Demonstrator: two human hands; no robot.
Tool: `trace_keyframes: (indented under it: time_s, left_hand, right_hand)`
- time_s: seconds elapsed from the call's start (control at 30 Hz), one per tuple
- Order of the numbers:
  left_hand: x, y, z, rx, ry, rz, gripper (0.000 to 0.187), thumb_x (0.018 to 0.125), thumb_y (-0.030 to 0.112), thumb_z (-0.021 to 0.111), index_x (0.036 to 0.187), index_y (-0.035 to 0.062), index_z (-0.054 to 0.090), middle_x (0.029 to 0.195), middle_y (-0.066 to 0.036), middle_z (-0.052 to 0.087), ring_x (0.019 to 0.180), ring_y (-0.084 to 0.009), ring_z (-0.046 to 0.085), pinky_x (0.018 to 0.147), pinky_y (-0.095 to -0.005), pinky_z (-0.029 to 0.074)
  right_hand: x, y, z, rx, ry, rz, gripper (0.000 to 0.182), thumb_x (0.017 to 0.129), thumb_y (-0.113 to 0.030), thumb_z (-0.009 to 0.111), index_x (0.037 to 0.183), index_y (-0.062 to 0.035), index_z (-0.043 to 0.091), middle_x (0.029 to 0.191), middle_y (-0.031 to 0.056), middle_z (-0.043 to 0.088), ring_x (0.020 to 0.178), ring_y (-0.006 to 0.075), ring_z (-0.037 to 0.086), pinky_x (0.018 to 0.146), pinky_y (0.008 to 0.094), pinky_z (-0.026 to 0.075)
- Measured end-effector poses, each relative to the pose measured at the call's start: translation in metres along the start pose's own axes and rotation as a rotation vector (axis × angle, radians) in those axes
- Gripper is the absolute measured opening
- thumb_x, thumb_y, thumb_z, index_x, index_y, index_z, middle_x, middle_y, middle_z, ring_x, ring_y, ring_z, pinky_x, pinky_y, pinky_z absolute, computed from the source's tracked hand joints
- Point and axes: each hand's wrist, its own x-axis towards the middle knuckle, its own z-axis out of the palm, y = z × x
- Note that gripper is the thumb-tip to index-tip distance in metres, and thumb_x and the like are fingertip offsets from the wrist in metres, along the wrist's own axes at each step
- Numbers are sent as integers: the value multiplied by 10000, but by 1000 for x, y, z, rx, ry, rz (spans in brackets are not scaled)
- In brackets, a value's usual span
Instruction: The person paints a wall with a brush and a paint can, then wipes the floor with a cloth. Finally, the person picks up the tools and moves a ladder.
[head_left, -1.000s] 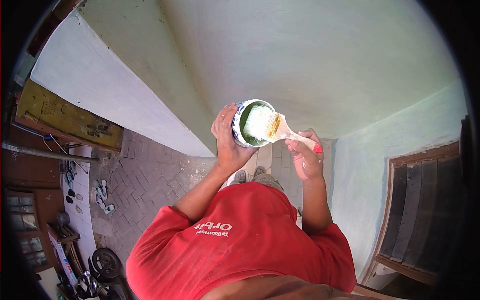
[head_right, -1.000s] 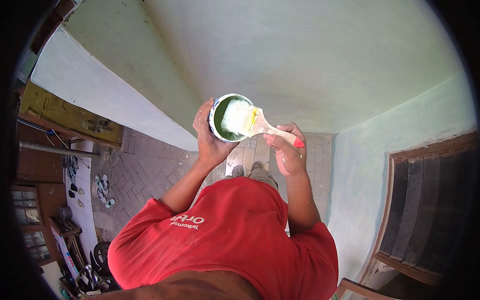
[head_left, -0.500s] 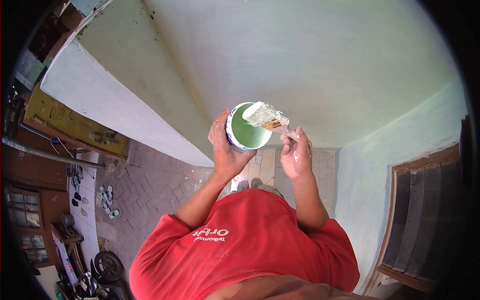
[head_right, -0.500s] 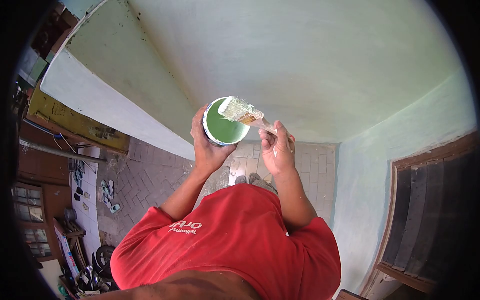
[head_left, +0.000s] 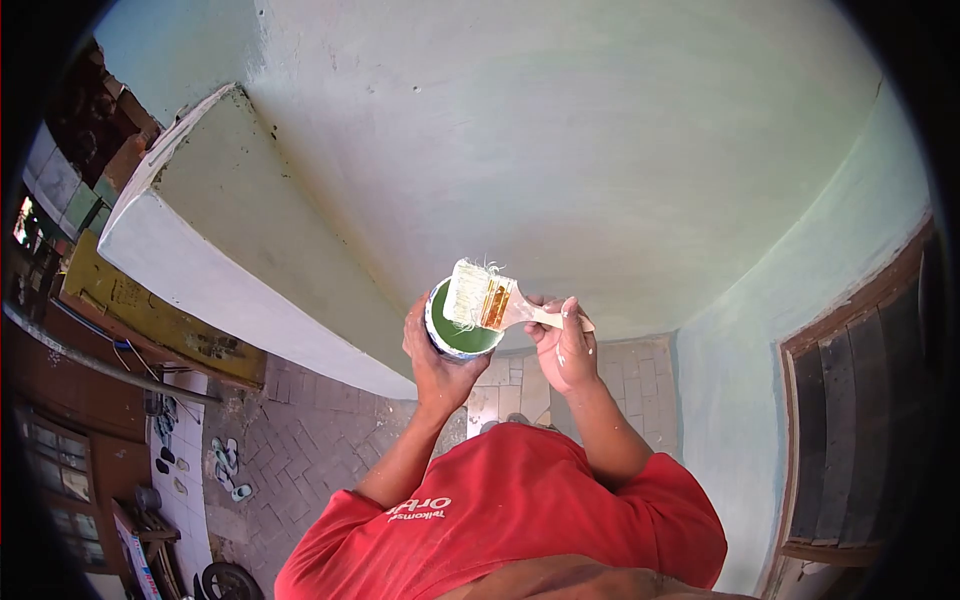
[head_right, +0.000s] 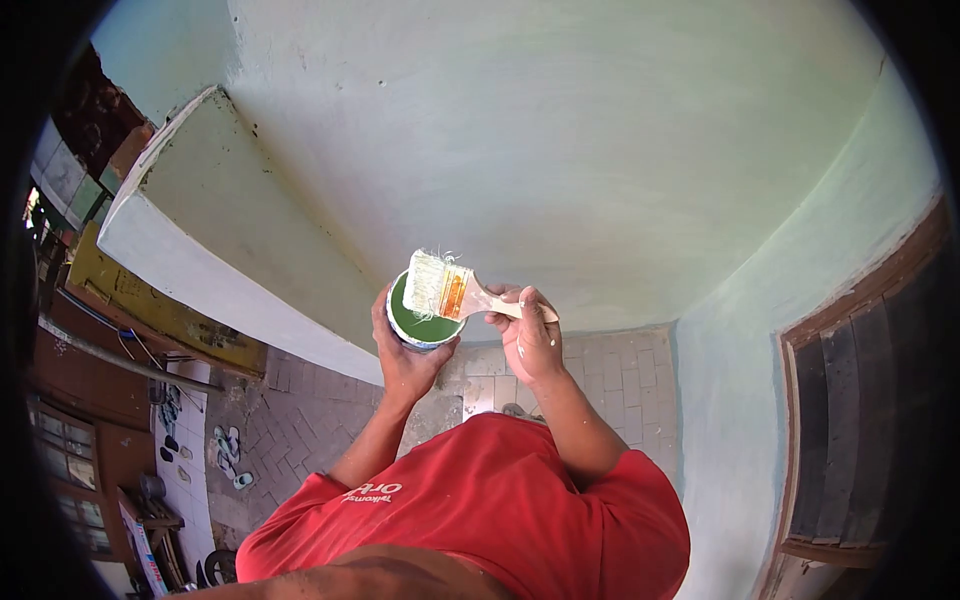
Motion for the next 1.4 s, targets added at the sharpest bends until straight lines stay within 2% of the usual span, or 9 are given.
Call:
trace_keyframes:
  time_s: [0.13, 0.23, 0.47, 0.8, 1.0, 1.07, 1.17, 1.23, 1.4]
  left_hand:
    - [-3, -2, 6, -11, 21, -17, 1013, 601, 206, 937, 1463, 54, 427, 1402, -146, 540, 1305, -356, 509, 1119, -482, 350]
    - [-2, 0, 8, -11, 4, -37, 1049, 594, 189, 939, 1482, 55, 397, 1378, -143, 539, 1294, -343, 511, 1109, -473, 375]
    - [14, 4, 2, -146, -66, -55, 1026, 590, 124, 925, 1461, 22, 393, 1344, -162, 531, 1221, -305, 577, 1034, -427, 484]
    - [38, -23, -32, -296, -212, -72, 1028, 579, 99, 928, 1454, 24, 393, 1332, -158, 541, 1210, -288, 598, 1036, -412, 492]
    - [49, -37, -57, -285, -326, -56, 1085, 595, 77, 935, 1485, -3, 320, 1366, -145, 515, 1259, -259, 562, 1072, -388, 469]
    - [50, -41, -62, -316, -336, -71, 1087, 597, 80, 935, 1487, -2, 317, 1367, -144, 514, 1260, -259, 561, 1076, -390, 465]
    - [49, -50, -69, -335, -313, -71, 1067, 594, 99, 939, 1478, 12, 347, 1354, -152, 523, 1250, -279, 570, 1066, -409, 471]
    - [45, -58, -77, -331, -281, -58, 1046, 590, 114, 941, 1467, 26, 379, 1340, -162, 534, 1239, -299, 579, 1052, -427, 480]
    - [19, -90, -101, -256, -244, -79, 1061, 609, 141, 944, 1493, 47, 365, 1393, -154, 500, 1289, -315, 524, 1094, -441, 433]
  right_hand:
    - [-1, -9, -1, 118, -54, 109, 122, 995, -133, 705, 1091, -92, 641, 1150, 112, 689, 952, 165, 678, 869, 285, 582]
    - [1, -9, -5, 204, -45, 143, 148, 955, -32, 713, 1070, -92, 641, 1059, 77, 712, 914, 148, 711, 846, 250, 606]
    - [9, 3, 8, 285, 167, 186, 83, 982, -176, 736, 975, -122, 673, 926, 17, 725, 871, 107, 732, 742, 220, 625]
    - [19, 32, 48, 413, 317, 166, 106, 967, -191, 758, 997, -127, 680, 929, 5, 714, 836, 98, 728, 726, 213, 634]
    - [21, 51, 66, 535, 293, 90, 186, 1026, -212, 670, 1088, -41, 628, 924, 62, 714, 816, 108, 739, 746, 211, 665]
    - [23, 52, 74, 516, 347, 91, 118, 986, -183, 729, 1018, -82, 677, 934, 37, 729, 789, 105, 730, 699, 197, 648]
    - [28, 50, 76, 491, 307, 31, 145, 984, -185, 732, 1044, -69, 669, 998, 47, 721, 848, 102, 728, 737, 196, 646]
    - [36, 33, 81, 400, 356, -189, 241, 1016, -186, 685, 1172, -18, 611, 1045, 86, 692, 878, 111, 727, 826, 248, 655]
    - [72, -7, 85, 10, 538, -645, 279, 988, -120, 713, 1222, 11, 633, 1142, 91, 675, 985, 172, 711, 855, 296, 628]
